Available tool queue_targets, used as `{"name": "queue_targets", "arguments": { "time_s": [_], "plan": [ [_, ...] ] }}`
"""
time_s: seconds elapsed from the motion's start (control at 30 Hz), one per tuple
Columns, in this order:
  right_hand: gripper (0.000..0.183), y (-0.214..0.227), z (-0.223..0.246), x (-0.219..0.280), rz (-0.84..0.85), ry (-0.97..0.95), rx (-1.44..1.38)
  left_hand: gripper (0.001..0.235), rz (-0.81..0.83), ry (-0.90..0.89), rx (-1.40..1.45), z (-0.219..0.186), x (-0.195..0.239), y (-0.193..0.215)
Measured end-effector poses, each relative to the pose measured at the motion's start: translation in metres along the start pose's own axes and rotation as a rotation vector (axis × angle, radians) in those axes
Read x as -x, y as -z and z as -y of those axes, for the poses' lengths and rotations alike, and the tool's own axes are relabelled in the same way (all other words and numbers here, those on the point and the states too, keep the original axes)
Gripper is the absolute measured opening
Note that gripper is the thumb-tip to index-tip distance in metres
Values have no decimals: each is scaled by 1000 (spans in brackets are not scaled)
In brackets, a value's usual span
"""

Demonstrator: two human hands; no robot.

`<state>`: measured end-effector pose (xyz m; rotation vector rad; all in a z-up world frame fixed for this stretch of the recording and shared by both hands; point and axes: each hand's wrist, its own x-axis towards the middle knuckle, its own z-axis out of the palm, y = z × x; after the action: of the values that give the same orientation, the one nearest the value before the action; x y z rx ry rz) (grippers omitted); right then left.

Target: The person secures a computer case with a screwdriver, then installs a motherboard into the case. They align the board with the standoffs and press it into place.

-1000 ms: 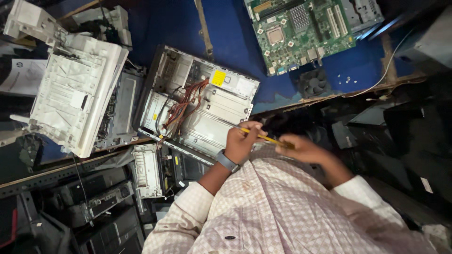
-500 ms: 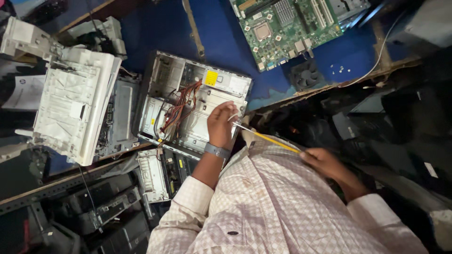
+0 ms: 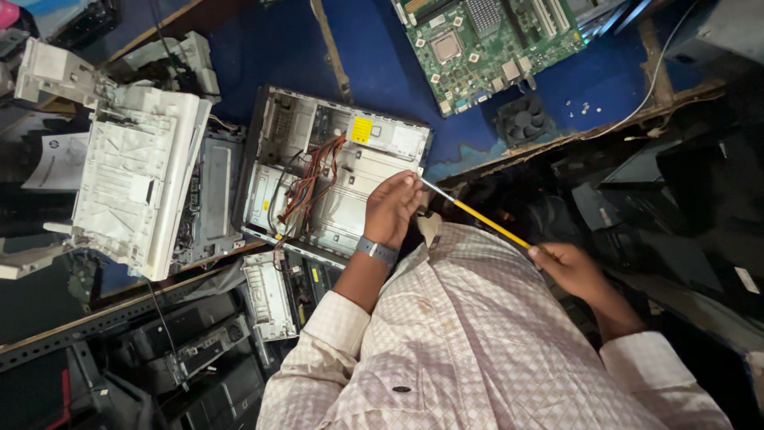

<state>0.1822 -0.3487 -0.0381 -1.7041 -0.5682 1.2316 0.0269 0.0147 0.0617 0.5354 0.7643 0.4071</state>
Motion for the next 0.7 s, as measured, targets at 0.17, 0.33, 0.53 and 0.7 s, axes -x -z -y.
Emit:
{"name": "queue_targets", "arguments": {
  "time_s": [0.17, 0.33, 0.53, 0.7],
  "plan": [
    [43, -3, 6, -4, 14, -6, 10, 20, 63, -12, -38, 1, 1, 2],
    [41, -1, 10, -9, 20, 13, 12, 19, 85, -14, -26, 3, 0, 8],
    [43, -2, 13, -9, 30, 12, 48, 20, 98, -5, 16, 11, -6, 16],
    [41, 4, 6, -4, 11, -46, 53, 22, 68, 39, -73, 19, -12, 21]
  ]
}}
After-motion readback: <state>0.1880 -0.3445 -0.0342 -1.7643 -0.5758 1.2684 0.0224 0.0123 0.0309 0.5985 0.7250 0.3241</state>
